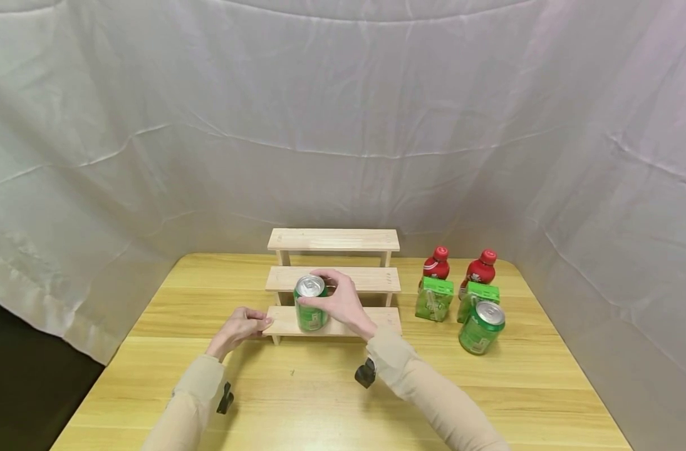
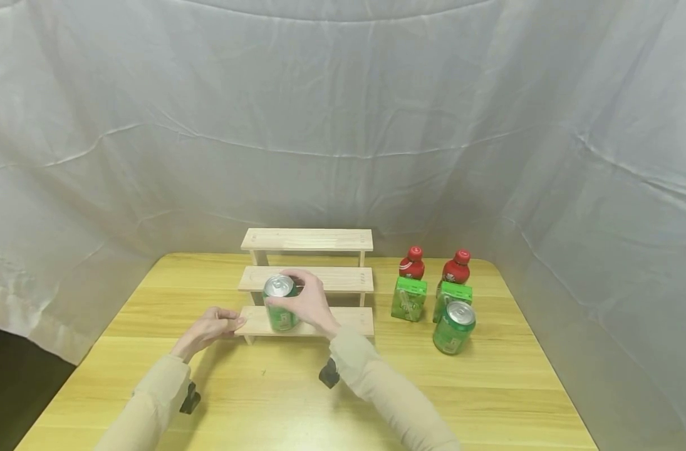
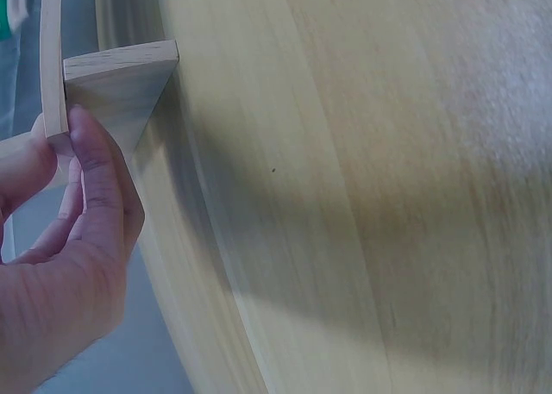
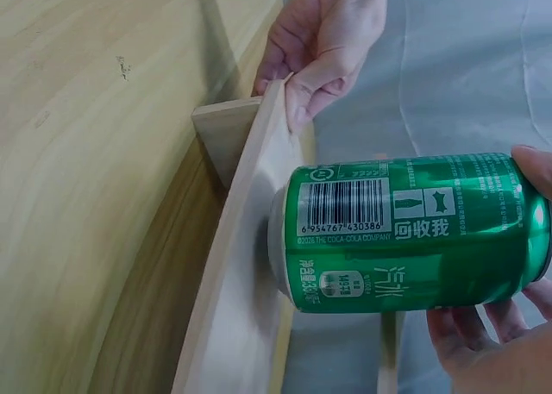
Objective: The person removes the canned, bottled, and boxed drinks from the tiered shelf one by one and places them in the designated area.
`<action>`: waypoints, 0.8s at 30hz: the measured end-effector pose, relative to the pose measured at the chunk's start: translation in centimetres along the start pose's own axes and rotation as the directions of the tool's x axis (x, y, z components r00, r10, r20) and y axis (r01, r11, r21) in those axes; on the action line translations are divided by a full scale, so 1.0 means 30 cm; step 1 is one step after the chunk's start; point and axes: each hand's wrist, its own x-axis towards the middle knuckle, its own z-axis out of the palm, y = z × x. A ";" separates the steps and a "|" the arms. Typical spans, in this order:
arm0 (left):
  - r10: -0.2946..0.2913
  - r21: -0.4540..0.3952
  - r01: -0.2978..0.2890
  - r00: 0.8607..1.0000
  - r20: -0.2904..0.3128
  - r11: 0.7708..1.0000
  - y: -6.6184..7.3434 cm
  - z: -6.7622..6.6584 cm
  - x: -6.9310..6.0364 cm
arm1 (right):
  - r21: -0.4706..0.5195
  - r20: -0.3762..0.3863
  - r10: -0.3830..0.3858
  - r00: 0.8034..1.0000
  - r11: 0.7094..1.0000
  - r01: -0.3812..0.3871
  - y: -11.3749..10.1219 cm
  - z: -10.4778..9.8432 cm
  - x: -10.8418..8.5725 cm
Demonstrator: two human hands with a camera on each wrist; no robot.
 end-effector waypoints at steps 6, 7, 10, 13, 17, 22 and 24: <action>0.011 -0.001 -0.011 1.000 0.016 1.000 -0.007 0.000 0.001 | 0.030 -0.036 0.034 0.999 0.999 -0.033 -0.013 -0.059 -0.035; 0.012 -0.004 -0.012 1.000 0.016 1.000 -0.007 -0.001 0.001 | 0.033 -0.045 0.040 0.998 0.999 -0.038 -0.015 -0.071 -0.040; 0.024 0.001 -0.024 0.999 0.025 1.000 -0.007 -0.005 0.004 | 0.037 -0.069 0.053 0.996 0.998 -0.051 -0.016 -0.105 -0.058; 0.029 0.007 -0.029 0.999 0.026 1.000 -0.004 -0.008 0.001 | 0.041 -0.100 0.065 0.993 0.997 -0.061 -0.013 -0.142 -0.078; 0.029 0.018 -0.030 0.999 0.026 0.999 -0.002 -0.010 -0.003 | 0.045 -0.133 0.070 0.989 0.997 -0.064 -0.002 -0.193 -0.101; 0.029 0.023 -0.029 0.999 0.017 0.999 -0.004 -0.009 -0.003 | 0.053 -0.165 0.097 0.982 0.995 -0.089 0.018 -0.257 -0.126; 0.030 0.020 -0.031 0.999 0.019 0.999 -0.005 -0.008 -0.001 | 0.043 -0.177 0.103 0.979 0.994 -0.097 0.024 -0.284 -0.137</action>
